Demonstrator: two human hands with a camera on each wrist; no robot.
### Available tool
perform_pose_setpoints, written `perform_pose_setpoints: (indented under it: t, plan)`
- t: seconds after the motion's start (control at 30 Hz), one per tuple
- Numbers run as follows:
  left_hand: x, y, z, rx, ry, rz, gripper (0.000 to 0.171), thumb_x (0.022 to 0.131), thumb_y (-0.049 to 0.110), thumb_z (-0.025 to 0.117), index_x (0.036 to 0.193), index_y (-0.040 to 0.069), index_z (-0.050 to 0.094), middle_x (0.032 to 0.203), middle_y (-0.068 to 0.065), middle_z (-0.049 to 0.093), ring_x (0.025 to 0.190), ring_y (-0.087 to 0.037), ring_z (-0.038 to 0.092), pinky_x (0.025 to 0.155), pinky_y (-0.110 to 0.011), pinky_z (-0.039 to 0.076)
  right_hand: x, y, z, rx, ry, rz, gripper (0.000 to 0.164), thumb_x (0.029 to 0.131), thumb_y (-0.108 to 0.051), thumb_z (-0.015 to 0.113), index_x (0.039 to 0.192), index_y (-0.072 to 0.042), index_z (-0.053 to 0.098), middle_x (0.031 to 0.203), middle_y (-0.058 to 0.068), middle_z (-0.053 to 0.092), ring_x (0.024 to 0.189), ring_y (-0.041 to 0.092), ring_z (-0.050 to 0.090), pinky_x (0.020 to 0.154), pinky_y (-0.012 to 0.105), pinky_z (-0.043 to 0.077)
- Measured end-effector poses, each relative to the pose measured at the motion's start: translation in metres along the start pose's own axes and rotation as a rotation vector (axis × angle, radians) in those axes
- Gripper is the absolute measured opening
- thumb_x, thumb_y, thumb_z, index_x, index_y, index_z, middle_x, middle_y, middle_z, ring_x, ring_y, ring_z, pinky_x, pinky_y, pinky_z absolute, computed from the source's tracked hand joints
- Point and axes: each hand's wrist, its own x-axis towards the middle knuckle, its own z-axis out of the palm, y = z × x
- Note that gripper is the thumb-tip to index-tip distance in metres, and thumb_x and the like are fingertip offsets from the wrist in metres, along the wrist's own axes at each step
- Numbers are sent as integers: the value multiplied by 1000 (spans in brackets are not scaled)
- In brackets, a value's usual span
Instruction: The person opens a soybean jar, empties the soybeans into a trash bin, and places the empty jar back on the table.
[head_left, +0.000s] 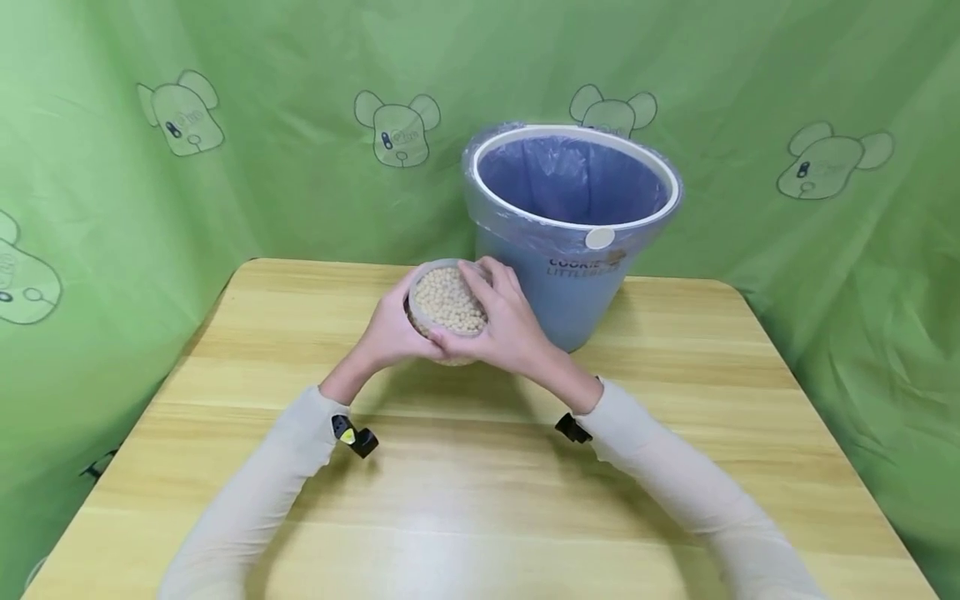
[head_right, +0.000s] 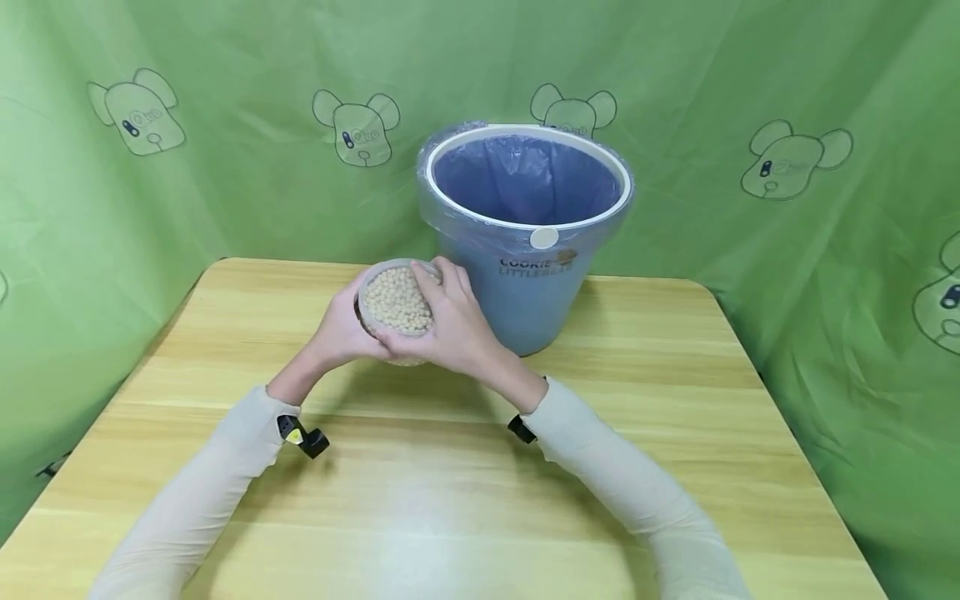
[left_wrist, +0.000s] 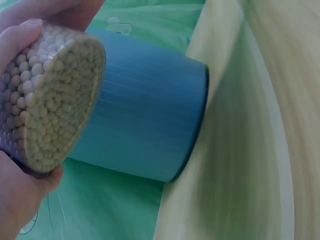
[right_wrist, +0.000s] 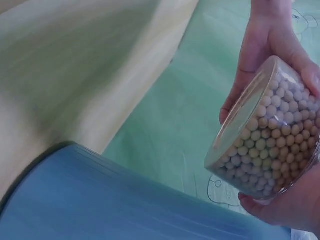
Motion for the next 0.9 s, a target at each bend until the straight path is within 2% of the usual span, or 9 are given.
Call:
perform_pose_setpoints:
  t: [0.1,0.23,0.33,0.43,0.5,0.57,0.77,0.83,0.9]
  plan:
    - [0,1,-4,-61,-44,23,110,53,6,92,152,11,43,144,-15,57,129,-31,56,114,-47,47,1,1,-5,13,-29,-54,97,71,-51,81,149,-2,50,145,25,46,135,38,43,113,58,42]
    - [-1,-1,-9,-124,-157,44,111,55,5,94,153,10,42,145,-14,56,128,-30,57,112,-45,49,-1,8,-11,46,-107,-145,96,70,-47,83,149,-4,50,147,26,46,134,38,44,112,58,44]
    - [-3,-3,-12,-144,-237,51,113,55,5,95,154,8,40,146,-15,55,128,-31,57,111,-44,50,-3,15,-13,103,-158,-205,94,70,-42,84,149,-5,50,148,25,45,136,37,44,114,57,44]
    - [-5,-4,-14,-144,-275,52,113,55,5,95,154,7,39,145,-16,55,128,-32,57,110,-44,51,-4,20,-13,130,-195,-244,94,71,-42,83,151,-6,48,150,22,44,139,35,43,116,55,43]
    - [-5,-5,-13,-135,-265,52,113,55,5,96,153,8,40,144,-15,55,127,-31,58,110,-45,51,-4,22,-13,112,-208,-251,95,72,-43,82,152,-7,46,152,21,42,141,35,41,116,55,42]
    - [-5,-5,-10,-111,-229,56,113,55,7,96,153,10,41,145,-14,56,127,-30,58,111,-44,51,-5,21,-12,74,-216,-226,95,75,-45,80,155,-10,43,156,21,39,143,35,39,116,56,42]
    - [-4,-2,-2,18,-69,49,113,52,17,98,152,16,44,145,-10,57,129,-27,57,112,-45,49,-8,6,-7,-24,-188,9,97,80,-59,75,159,-20,35,163,19,31,147,36,34,111,61,45]
    - [-3,-2,-1,54,-43,34,115,50,19,99,151,17,45,144,-9,58,130,-26,57,112,-45,49,-9,2,-4,-26,-159,66,98,80,-61,74,160,-18,35,160,20,33,145,36,36,110,61,45]
    - [-2,-1,-1,74,-42,30,116,50,20,99,152,16,44,144,-10,58,130,-27,57,113,-45,48,-10,0,-3,-21,-128,86,99,80,-61,73,159,-15,35,157,21,35,142,37,37,111,60,45]
